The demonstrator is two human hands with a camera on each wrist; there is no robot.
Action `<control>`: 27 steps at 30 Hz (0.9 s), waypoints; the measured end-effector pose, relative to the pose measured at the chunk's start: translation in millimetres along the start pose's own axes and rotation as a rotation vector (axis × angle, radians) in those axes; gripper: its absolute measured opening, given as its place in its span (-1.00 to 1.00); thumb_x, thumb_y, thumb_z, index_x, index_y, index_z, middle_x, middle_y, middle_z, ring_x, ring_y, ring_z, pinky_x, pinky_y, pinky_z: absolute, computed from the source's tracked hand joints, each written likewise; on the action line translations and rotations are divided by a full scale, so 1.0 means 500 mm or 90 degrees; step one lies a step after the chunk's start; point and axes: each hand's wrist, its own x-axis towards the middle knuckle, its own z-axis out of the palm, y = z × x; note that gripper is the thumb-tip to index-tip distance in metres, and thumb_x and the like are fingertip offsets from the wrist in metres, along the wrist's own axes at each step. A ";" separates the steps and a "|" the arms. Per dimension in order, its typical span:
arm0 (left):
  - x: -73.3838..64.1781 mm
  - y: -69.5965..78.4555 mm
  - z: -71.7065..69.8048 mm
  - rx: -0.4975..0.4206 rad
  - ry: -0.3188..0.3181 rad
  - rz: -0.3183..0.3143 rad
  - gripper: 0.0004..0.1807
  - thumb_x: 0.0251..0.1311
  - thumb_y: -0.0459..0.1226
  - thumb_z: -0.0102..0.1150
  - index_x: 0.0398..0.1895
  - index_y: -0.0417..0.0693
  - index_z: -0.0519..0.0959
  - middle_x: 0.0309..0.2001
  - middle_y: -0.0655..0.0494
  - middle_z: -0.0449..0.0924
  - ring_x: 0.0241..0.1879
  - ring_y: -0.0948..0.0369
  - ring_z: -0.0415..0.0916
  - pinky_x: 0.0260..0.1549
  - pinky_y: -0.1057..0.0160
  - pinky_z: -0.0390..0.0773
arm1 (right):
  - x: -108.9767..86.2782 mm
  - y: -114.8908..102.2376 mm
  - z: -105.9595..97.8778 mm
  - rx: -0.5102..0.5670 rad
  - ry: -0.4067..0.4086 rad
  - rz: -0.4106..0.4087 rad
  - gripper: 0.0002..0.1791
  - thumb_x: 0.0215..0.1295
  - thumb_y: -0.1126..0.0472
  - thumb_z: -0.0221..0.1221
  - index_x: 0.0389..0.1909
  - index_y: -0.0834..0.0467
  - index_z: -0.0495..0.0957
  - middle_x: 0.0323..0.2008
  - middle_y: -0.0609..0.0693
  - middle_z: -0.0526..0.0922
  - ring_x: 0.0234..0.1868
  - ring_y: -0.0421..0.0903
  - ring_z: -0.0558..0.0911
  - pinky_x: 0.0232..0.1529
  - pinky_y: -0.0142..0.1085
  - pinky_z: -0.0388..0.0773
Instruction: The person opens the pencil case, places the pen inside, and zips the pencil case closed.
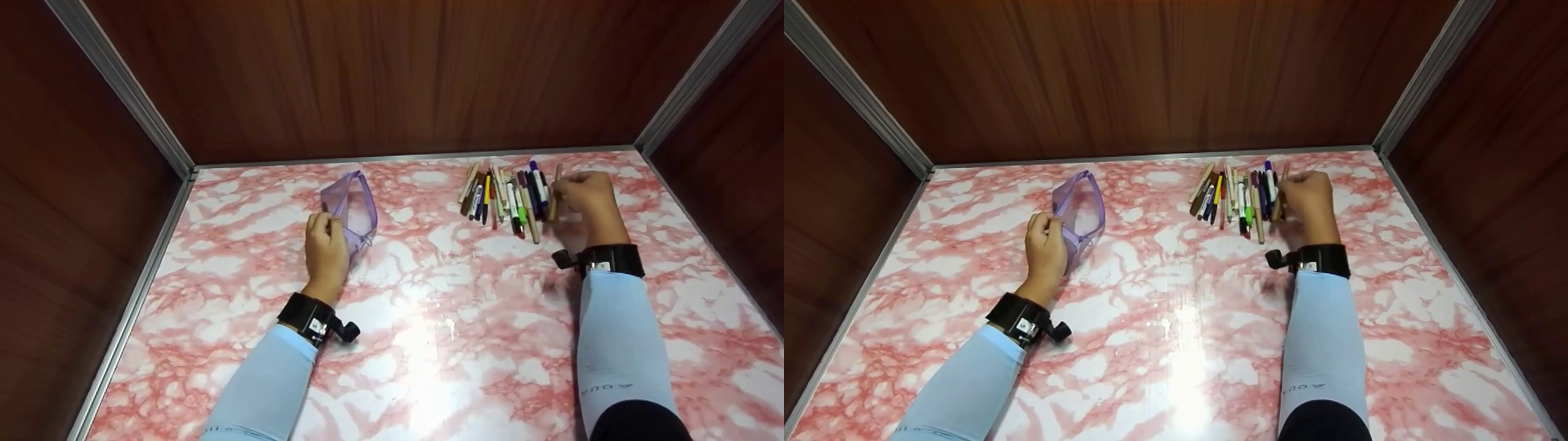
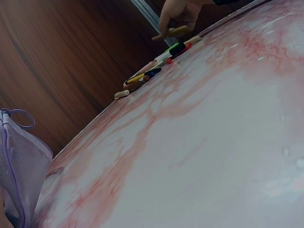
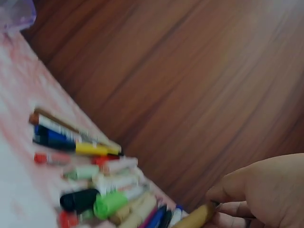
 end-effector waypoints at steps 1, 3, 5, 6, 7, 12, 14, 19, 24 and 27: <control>0.000 0.000 -0.001 -0.002 -0.003 -0.003 -0.71 0.67 -0.14 0.04 -0.07 -0.17 0.63 0.02 -0.11 0.55 -0.01 -0.04 0.55 -0.03 -0.02 0.62 | -0.003 -0.010 0.004 0.013 0.004 -0.003 -0.42 0.65 -0.10 0.25 0.46 0.19 0.61 -0.08 -0.18 0.76 0.07 -0.14 0.69 0.35 -0.08 0.61; 0.000 0.000 -0.002 -0.005 -0.008 -0.010 -0.71 0.68 -0.14 0.03 -0.07 -0.16 0.62 0.03 -0.09 0.54 -0.01 -0.02 0.54 -0.03 0.00 0.62 | -0.009 -0.031 0.016 0.028 0.017 -0.023 -0.40 0.63 -0.12 0.27 0.48 0.17 0.62 -0.14 -0.27 0.75 0.03 -0.22 0.70 0.29 -0.12 0.63; 0.000 0.001 -0.002 -0.004 -0.011 -0.013 -0.72 0.68 -0.14 0.03 -0.07 -0.15 0.62 0.05 -0.08 0.54 -0.01 0.00 0.54 -0.03 0.02 0.61 | -0.017 -0.052 0.033 0.055 0.018 -0.051 -0.41 0.63 -0.07 0.29 0.46 0.21 0.63 -0.21 -0.31 0.76 -0.07 -0.28 0.75 0.15 -0.23 0.71; 0.000 0.001 -0.002 -0.003 -0.010 -0.013 -0.72 0.68 -0.15 0.03 -0.07 -0.15 0.62 0.05 -0.07 0.54 -0.01 0.01 0.54 -0.04 0.02 0.62 | -0.021 -0.062 0.043 0.079 0.013 -0.065 -0.43 0.63 -0.03 0.30 0.45 0.24 0.63 -0.24 -0.31 0.76 -0.13 -0.29 0.77 0.06 -0.28 0.74; 0.000 0.002 -0.002 -0.001 -0.010 -0.012 -0.72 0.68 -0.15 0.03 -0.07 -0.16 0.63 0.05 -0.07 0.54 -0.01 0.01 0.55 -0.03 0.02 0.62 | -0.026 -0.073 0.055 0.100 0.007 -0.080 -0.45 0.63 0.01 0.31 0.44 0.26 0.64 -0.27 -0.31 0.77 -0.18 -0.30 0.78 -0.01 -0.33 0.76; 0.000 0.003 -0.001 0.002 -0.006 -0.003 -0.71 0.67 -0.15 0.03 -0.04 -0.18 0.64 0.08 -0.11 0.56 0.01 -0.03 0.57 -0.02 -0.03 0.64 | -0.050 -0.121 0.129 0.201 -0.036 -0.122 -0.57 0.59 0.17 0.33 0.33 0.30 0.69 -0.29 -0.23 0.81 -0.29 -0.28 0.83 -0.12 -0.39 0.81; 0.000 0.004 0.001 0.003 -0.003 0.000 -0.70 0.67 -0.16 0.03 -0.04 -0.19 0.64 0.08 -0.12 0.56 0.02 -0.04 0.58 0.00 -0.05 0.66 | -0.058 -0.138 0.163 0.231 -0.059 -0.126 -0.61 0.58 0.19 0.34 0.29 0.29 0.70 -0.27 -0.21 0.82 -0.29 -0.27 0.85 -0.14 -0.39 0.81; 0.002 0.004 0.005 0.003 -0.003 0.001 -0.71 0.67 -0.15 0.03 -0.03 -0.19 0.65 0.11 -0.11 0.57 0.04 -0.04 0.59 0.02 -0.05 0.67 | -0.072 -0.175 0.253 0.266 -0.120 -0.138 -0.62 0.58 0.26 0.31 0.28 0.36 0.66 -0.27 -0.14 0.82 -0.30 -0.24 0.86 -0.11 -0.38 0.83; -0.004 0.004 0.010 0.001 -0.004 0.005 -0.71 0.67 -0.14 0.04 -0.04 -0.16 0.65 0.10 -0.10 0.57 0.03 -0.04 0.59 -0.02 -0.02 0.67 | -0.086 -0.202 0.341 0.258 -0.156 -0.147 -0.61 0.58 0.29 0.29 0.29 0.39 0.68 -0.25 -0.08 0.83 -0.33 -0.23 0.86 -0.13 -0.32 0.85; -0.006 0.003 0.009 0.004 -0.002 0.009 -0.72 0.67 -0.14 0.04 -0.06 -0.15 0.65 0.07 -0.09 0.57 0.01 -0.03 0.59 -0.05 -0.02 0.66 | -0.094 -0.214 0.400 0.265 -0.185 -0.150 -0.68 0.59 0.31 0.28 0.23 0.37 0.70 -0.24 -0.04 0.83 -0.33 -0.21 0.85 0.03 -0.13 0.88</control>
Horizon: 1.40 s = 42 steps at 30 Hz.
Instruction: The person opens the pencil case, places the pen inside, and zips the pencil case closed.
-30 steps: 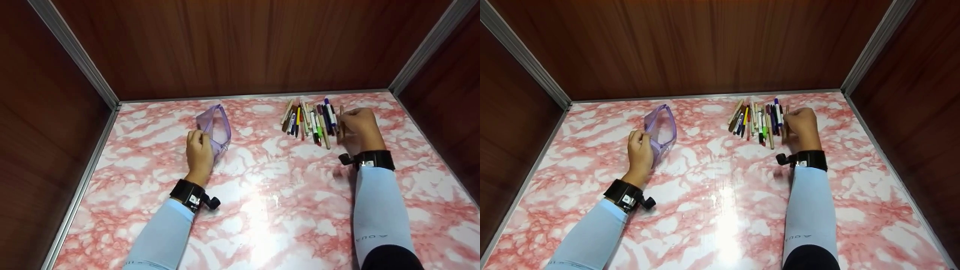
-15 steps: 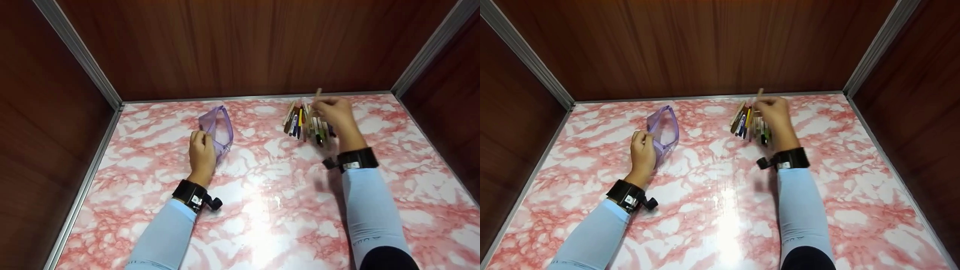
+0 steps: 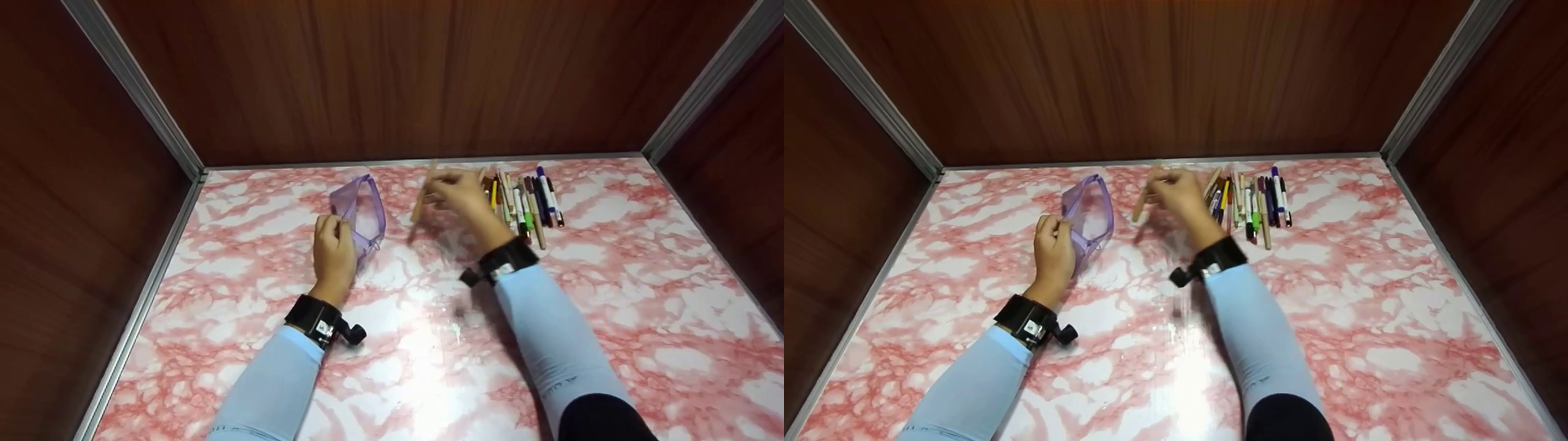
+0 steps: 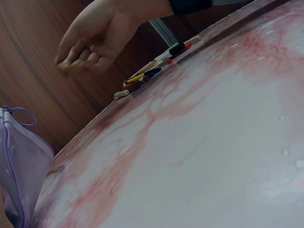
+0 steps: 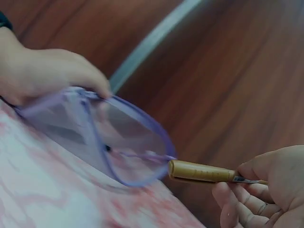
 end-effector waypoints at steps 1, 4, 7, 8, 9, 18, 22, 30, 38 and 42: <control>-0.001 0.000 0.000 0.001 0.000 0.001 -0.72 0.67 -0.14 0.04 -0.06 -0.15 0.65 0.07 -0.08 0.57 0.00 -0.02 0.59 -0.06 -0.01 0.66 | 0.002 0.004 0.019 -0.007 -0.004 -0.001 -0.70 0.58 0.30 0.29 0.20 0.36 0.72 -0.25 -0.05 0.83 -0.33 -0.22 0.84 0.09 -0.07 0.87; -0.001 -0.001 -0.001 0.002 0.001 0.004 -0.73 0.67 -0.16 0.05 -0.09 -0.15 0.64 0.05 -0.08 0.56 -0.02 -0.01 0.58 -0.06 0.00 0.66 | 0.006 0.014 0.073 -0.018 -0.015 0.009 -0.75 0.56 0.29 0.33 0.14 0.31 0.74 -0.23 0.00 0.83 -0.30 -0.18 0.82 0.21 0.06 0.84; -0.001 -0.001 -0.001 -0.001 0.001 0.008 -0.74 0.66 -0.17 0.06 -0.10 -0.16 0.63 0.04 -0.08 0.55 -0.02 -0.01 0.57 -0.05 0.01 0.65 | 0.010 0.020 0.123 -0.016 -0.021 0.017 -0.75 0.53 0.30 0.36 0.12 0.33 0.75 -0.29 0.03 0.82 -0.33 -0.15 0.80 0.10 -0.02 0.87; 0.000 -0.001 -0.001 -0.003 0.000 0.011 -0.74 0.67 -0.17 0.06 -0.10 -0.17 0.63 0.04 -0.09 0.54 -0.02 -0.01 0.56 -0.05 0.02 0.65 | 0.011 0.022 0.138 -0.011 -0.025 0.018 -0.74 0.52 0.31 0.36 0.11 0.35 0.75 -0.32 0.03 0.82 -0.34 -0.14 0.81 0.05 -0.05 0.89; 0.000 -0.001 0.000 -0.005 -0.002 0.013 -0.74 0.67 -0.17 0.06 -0.10 -0.18 0.63 0.03 -0.10 0.54 -0.02 -0.01 0.56 -0.05 0.03 0.64 | 0.012 0.024 0.152 -0.004 -0.029 0.019 -0.74 0.52 0.32 0.36 0.11 0.37 0.75 -0.34 0.03 0.82 -0.36 -0.13 0.81 0.02 -0.07 0.89; 0.003 0.002 0.001 -0.013 -0.003 0.008 -0.76 0.68 -0.17 0.07 -0.10 -0.14 0.62 0.02 -0.06 0.52 -0.04 0.05 0.53 -0.07 0.08 0.61 | 0.010 0.028 0.228 -0.109 -0.051 -0.026 -0.85 0.45 0.38 0.42 -0.10 0.41 0.82 -0.50 0.01 0.80 -0.53 -0.21 0.76 -0.22 -0.13 0.90; 0.004 0.001 0.004 -0.004 -0.006 0.014 -0.75 0.69 -0.16 0.06 -0.12 -0.13 0.60 0.04 -0.06 0.51 -0.03 0.04 0.54 -0.05 0.06 0.64 | 0.005 0.029 0.235 -0.178 -0.075 -0.046 -0.84 0.45 0.31 0.47 -0.09 0.35 0.87 -0.41 0.11 0.87 -0.53 -0.24 0.75 -0.38 -0.34 0.78; 0.002 -0.002 -0.002 0.012 0.004 0.007 -0.74 0.67 -0.14 0.06 -0.06 -0.13 0.63 0.06 -0.08 0.46 -0.05 0.01 0.54 -0.12 0.01 0.66 | 0.003 0.024 0.176 -0.230 -0.088 -0.084 -0.74 0.55 0.24 0.36 0.10 0.28 0.84 -0.15 0.18 0.89 -0.22 0.05 0.85 -0.11 -0.07 0.86; -0.001 -0.002 -0.001 0.025 0.022 0.016 -0.73 0.63 -0.15 0.06 -0.07 -0.15 0.64 0.05 -0.11 0.44 -0.03 -0.05 0.56 -0.13 -0.07 0.69 | 0.019 0.003 -0.011 -0.287 -0.050 -0.141 -0.67 0.58 0.25 0.31 0.21 0.33 0.78 0.06 0.29 0.85 -0.08 -0.10 0.77 -0.02 -0.37 0.70; -0.003 0.002 0.000 0.044 0.031 0.025 -0.73 0.61 -0.14 0.08 -0.09 -0.14 0.67 0.05 -0.11 0.49 -0.09 -0.10 0.60 -0.15 -0.11 0.68 | 0.012 0.011 -0.126 -0.297 0.006 -0.131 -0.64 0.61 0.21 0.30 0.26 0.31 0.77 0.21 0.31 0.82 0.09 -0.02 0.77 0.17 -0.31 0.67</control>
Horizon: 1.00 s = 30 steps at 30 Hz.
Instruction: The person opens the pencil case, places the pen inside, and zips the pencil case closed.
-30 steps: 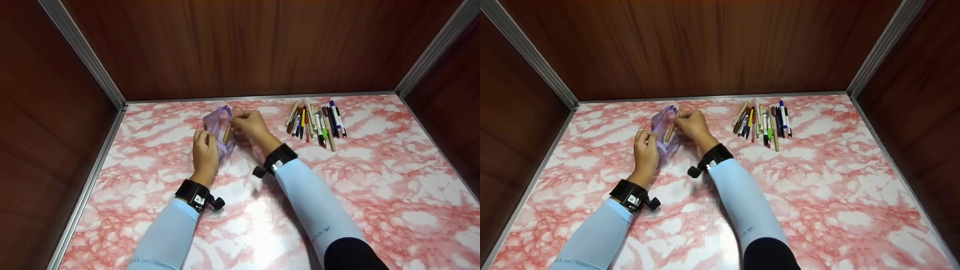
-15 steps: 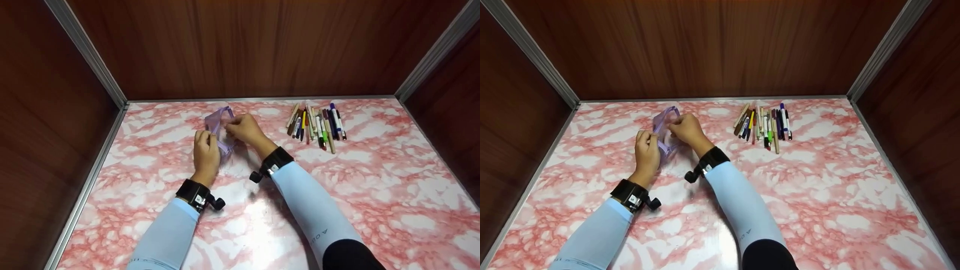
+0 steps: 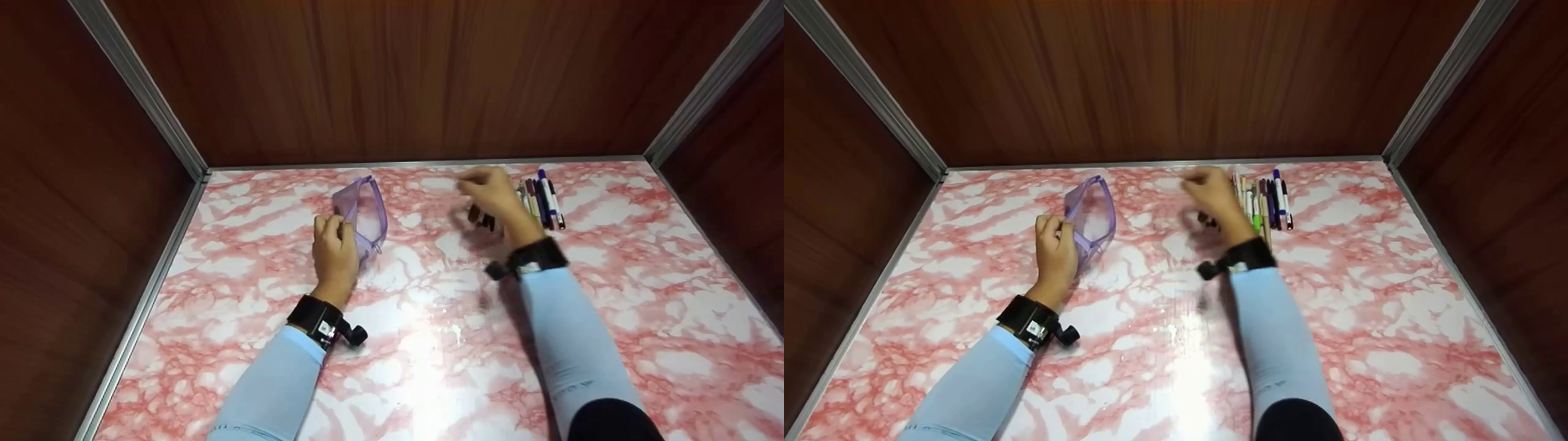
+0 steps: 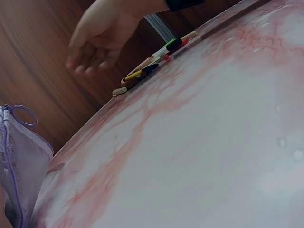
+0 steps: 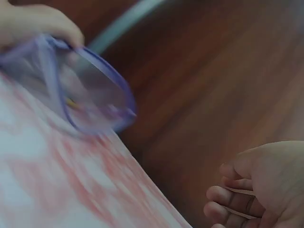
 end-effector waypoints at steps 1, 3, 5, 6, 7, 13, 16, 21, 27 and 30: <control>-0.001 0.001 0.001 0.002 0.001 0.000 -0.73 0.61 -0.14 0.08 -0.09 -0.13 0.67 0.06 -0.11 0.50 -0.10 -0.11 0.60 -0.15 -0.12 0.67 | -0.006 0.016 -0.024 0.001 0.012 0.013 -0.63 0.61 0.20 0.30 0.28 0.30 0.76 0.23 0.31 0.81 0.13 0.01 0.76 0.22 -0.26 0.67; -0.002 0.001 0.002 0.008 0.002 -0.003 -0.72 0.62 -0.13 0.08 -0.09 -0.13 0.68 0.06 -0.10 0.52 -0.11 -0.12 0.61 -0.15 -0.13 0.67 | -0.017 0.048 -0.069 -0.013 0.034 0.042 -0.61 0.62 0.16 0.30 0.29 0.28 0.76 0.28 0.30 0.79 0.20 0.05 0.73 0.28 -0.23 0.65; -0.003 0.001 0.003 0.010 0.001 -0.007 -0.71 0.62 -0.12 0.08 -0.08 -0.13 0.68 0.07 -0.09 0.53 -0.11 -0.12 0.61 -0.13 -0.13 0.66 | -0.028 0.077 -0.110 -0.027 0.052 0.064 -0.58 0.64 0.14 0.27 0.33 0.30 0.73 0.32 0.33 0.75 0.24 0.10 0.71 0.28 -0.20 0.64; -0.003 0.000 0.004 0.010 -0.001 -0.009 -0.71 0.63 -0.11 0.08 -0.08 -0.12 0.68 0.08 -0.08 0.53 -0.09 -0.11 0.60 -0.12 -0.12 0.65 | -0.033 0.090 -0.129 -0.039 0.063 0.075 -0.57 0.65 0.13 0.26 0.34 0.29 0.73 0.32 0.33 0.75 0.24 0.11 0.71 0.24 -0.22 0.65; -0.003 0.000 0.004 0.011 -0.003 -0.011 -0.70 0.63 -0.10 0.08 -0.08 -0.12 0.68 0.08 -0.08 0.53 -0.09 -0.10 0.60 -0.11 -0.12 0.65 | -0.037 0.102 -0.146 -0.051 0.075 0.086 -0.57 0.65 0.12 0.26 0.34 0.28 0.73 0.32 0.34 0.75 0.24 0.12 0.71 0.20 -0.25 0.64; -0.001 0.003 0.002 0.015 -0.010 -0.022 -0.70 0.62 -0.09 0.06 -0.05 -0.10 0.68 0.07 -0.07 0.50 -0.12 -0.10 0.58 -0.14 -0.11 0.63 | -0.059 0.163 -0.214 -0.099 0.128 0.135 -0.53 0.67 0.14 0.19 0.39 0.34 0.68 0.29 0.39 0.73 0.16 0.16 0.71 -0.13 -0.38 0.62; 0.000 0.003 0.002 0.011 -0.012 -0.024 -0.70 0.63 -0.10 0.06 -0.04 -0.10 0.68 0.06 -0.07 0.49 -0.13 -0.10 0.58 -0.17 -0.10 0.63 | -0.068 0.182 -0.226 -0.131 0.154 0.145 -0.52 0.66 0.15 0.17 0.37 0.39 0.66 0.22 0.41 0.73 0.09 0.21 0.71 -0.07 -0.20 0.67; 0.002 0.001 0.002 0.005 -0.015 -0.019 -0.71 0.64 -0.10 0.07 -0.05 -0.10 0.67 0.03 -0.07 0.48 -0.14 -0.09 0.56 -0.18 -0.09 0.61 | -0.079 0.200 -0.232 -0.180 0.163 0.164 -0.41 0.68 0.05 0.17 0.40 0.48 0.59 0.20 0.52 0.71 0.16 0.35 0.72 0.26 0.18 0.66; 0.001 0.000 0.001 -0.008 -0.017 -0.011 -0.71 0.65 -0.12 0.08 -0.04 -0.13 0.67 0.03 -0.08 0.48 -0.10 -0.06 0.55 -0.15 -0.07 0.60 | -0.085 0.214 -0.231 -0.183 0.120 0.197 -0.33 0.69 0.00 0.21 0.45 0.51 0.53 0.33 0.53 0.68 0.31 0.40 0.71 0.46 0.25 0.60; 0.000 -0.002 0.001 -0.015 -0.014 -0.006 -0.72 0.65 -0.14 0.08 -0.06 -0.15 0.67 0.02 -0.08 0.48 -0.09 -0.05 0.55 -0.13 -0.05 0.58 | -0.085 0.214 -0.227 -0.181 0.108 0.208 -0.41 0.68 0.04 0.26 0.38 0.48 0.62 0.23 0.49 0.75 0.14 0.30 0.81 0.26 0.12 0.73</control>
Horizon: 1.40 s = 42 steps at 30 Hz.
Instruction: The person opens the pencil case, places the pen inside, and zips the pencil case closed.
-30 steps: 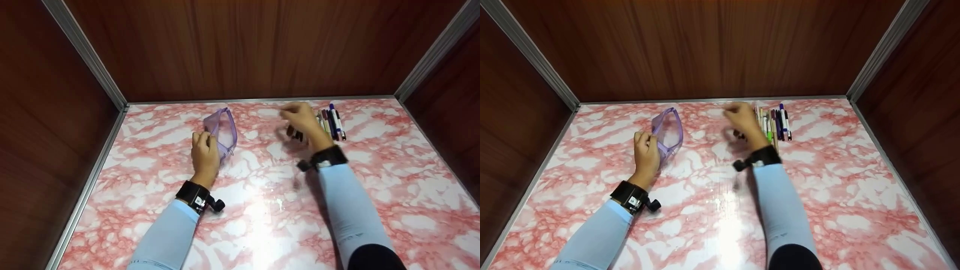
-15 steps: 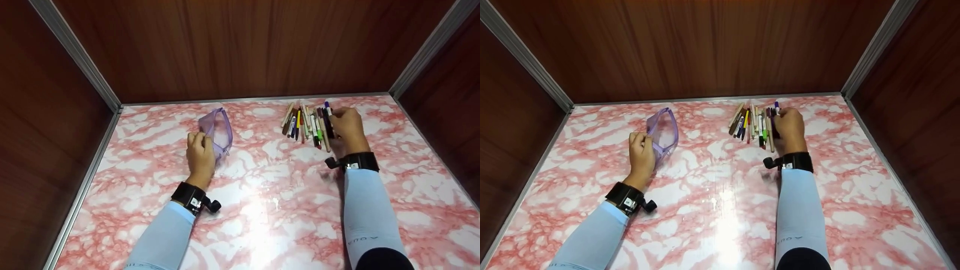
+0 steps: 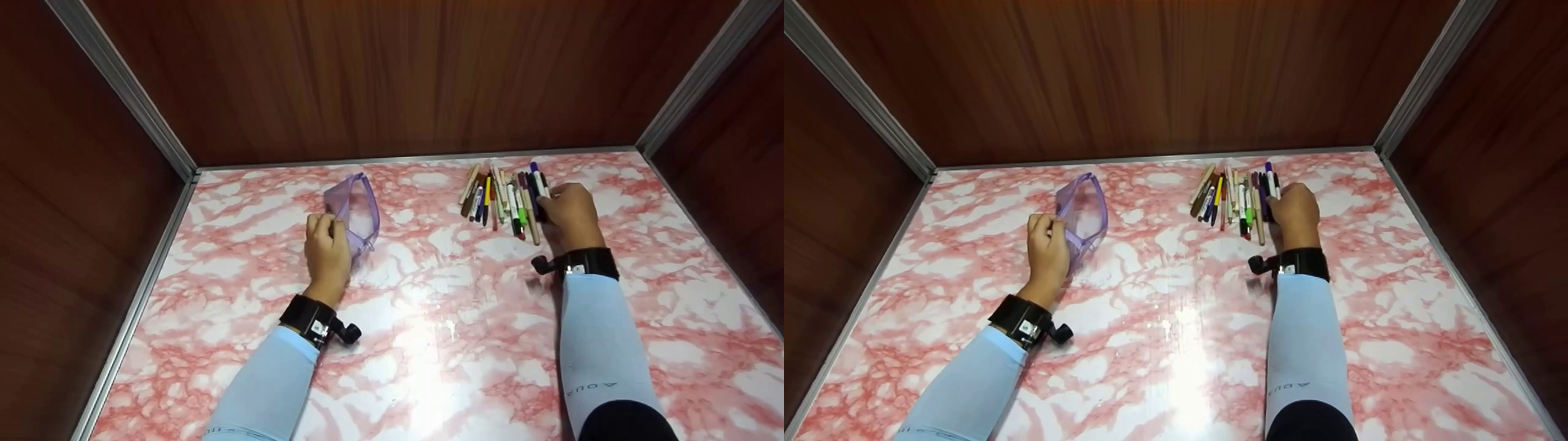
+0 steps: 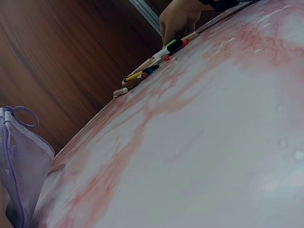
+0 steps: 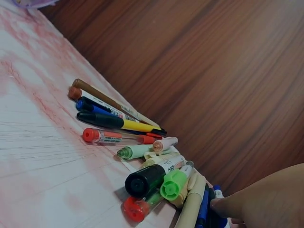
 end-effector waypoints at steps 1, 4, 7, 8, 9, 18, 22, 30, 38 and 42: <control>0.000 0.000 0.001 -0.001 0.000 0.001 -0.72 0.65 -0.14 0.08 -0.07 -0.15 0.67 0.02 -0.09 0.48 -0.08 -0.05 0.54 -0.13 -0.04 0.58 | -0.001 0.000 0.000 0.003 -0.004 0.003 -0.45 0.67 0.06 0.27 0.33 0.47 0.65 0.18 0.47 0.78 0.03 0.24 0.85 0.15 0.03 0.77; 0.000 0.000 0.001 -0.001 0.002 -0.002 -0.72 0.66 -0.14 0.07 -0.07 -0.15 0.68 0.01 -0.08 0.48 -0.09 -0.04 0.54 -0.14 -0.03 0.57 | -0.002 0.001 -0.002 0.025 -0.017 0.018 -0.54 0.65 0.09 0.30 0.21 0.45 0.73 -0.04 0.35 0.87 -0.23 0.03 0.83 -0.16 -0.19 0.75; 0.000 0.000 0.001 -0.001 0.002 -0.007 -0.71 0.66 -0.13 0.08 -0.05 -0.14 0.68 0.02 -0.07 0.49 -0.09 -0.04 0.55 -0.14 -0.02 0.58 | -0.003 0.003 -0.008 0.050 -0.032 0.037 -0.59 0.62 0.13 0.32 0.14 0.44 0.75 -0.22 0.19 0.88 -0.33 -0.07 0.78 -0.30 -0.25 0.71; 0.000 0.000 0.001 -0.002 0.000 -0.010 -0.71 0.66 -0.13 0.08 -0.05 -0.14 0.68 0.02 -0.07 0.49 -0.09 -0.03 0.56 -0.15 -0.02 0.58 | -0.003 0.003 -0.010 0.056 -0.036 0.044 -0.59 0.61 0.14 0.33 0.13 0.44 0.76 -0.26 0.14 0.88 -0.34 -0.07 0.78 -0.31 -0.24 0.71; 0.000 0.001 0.000 -0.003 -0.001 -0.011 -0.71 0.66 -0.12 0.08 -0.04 -0.14 0.68 0.03 -0.07 0.50 -0.09 -0.03 0.56 -0.15 -0.02 0.59 | -0.004 0.004 -0.013 0.056 -0.040 0.048 -0.61 0.59 0.14 0.33 0.10 0.44 0.77 -0.30 0.11 0.87 -0.34 -0.07 0.77 -0.31 -0.23 0.70; 0.001 0.001 -0.004 -0.003 -0.002 -0.008 -0.71 0.64 -0.13 0.09 -0.04 -0.18 0.68 0.03 -0.10 0.50 -0.09 -0.07 0.58 -0.13 -0.07 0.63 | -0.010 0.002 -0.035 -0.014 -0.047 0.013 -0.58 0.58 0.09 0.29 -0.05 0.43 0.81 -0.39 0.10 0.86 -0.39 -0.02 0.72 -0.29 -0.21 0.61; 0.001 0.002 -0.003 -0.011 -0.006 -0.009 -0.72 0.65 -0.15 0.10 -0.05 -0.19 0.68 0.04 -0.11 0.51 -0.07 -0.06 0.58 -0.12 -0.05 0.64 | -0.012 0.001 -0.041 -0.041 -0.029 0.003 -0.52 0.57 0.02 0.28 -0.08 0.44 0.80 -0.38 0.15 0.84 -0.41 0.01 0.69 -0.35 -0.19 0.57; 0.001 0.002 0.000 -0.002 -0.001 -0.005 -0.71 0.64 -0.13 0.09 -0.08 -0.16 0.67 0.01 -0.09 0.49 -0.09 -0.05 0.56 -0.15 -0.04 0.59 | -0.017 -0.001 -0.056 0.018 -0.017 0.040 -0.66 0.53 0.16 0.19 -0.19 0.38 0.78 -0.32 0.17 0.76 -0.25 0.14 0.64 -0.23 -0.10 0.58; 0.001 0.002 0.001 0.003 0.004 -0.006 -0.71 0.63 -0.12 0.09 -0.09 -0.15 0.67 0.03 -0.09 0.51 -0.06 -0.08 0.58 -0.12 -0.08 0.61 | -0.010 -0.057 -0.052 0.072 0.029 0.015 -0.45 0.66 0.06 0.16 0.37 0.41 0.67 0.33 0.48 0.69 0.31 0.28 0.66 0.42 0.09 0.60; 0.002 0.001 0.001 -0.013 -0.003 -0.007 -0.71 0.65 -0.15 0.08 -0.05 -0.19 0.67 0.06 -0.11 0.50 -0.02 -0.06 0.58 -0.08 -0.07 0.65 | -0.020 -0.118 -0.027 0.119 0.012 -0.002 -0.45 0.66 0.00 0.19 0.39 0.32 0.69 0.28 0.37 0.73 0.19 0.11 0.66 0.18 -0.15 0.64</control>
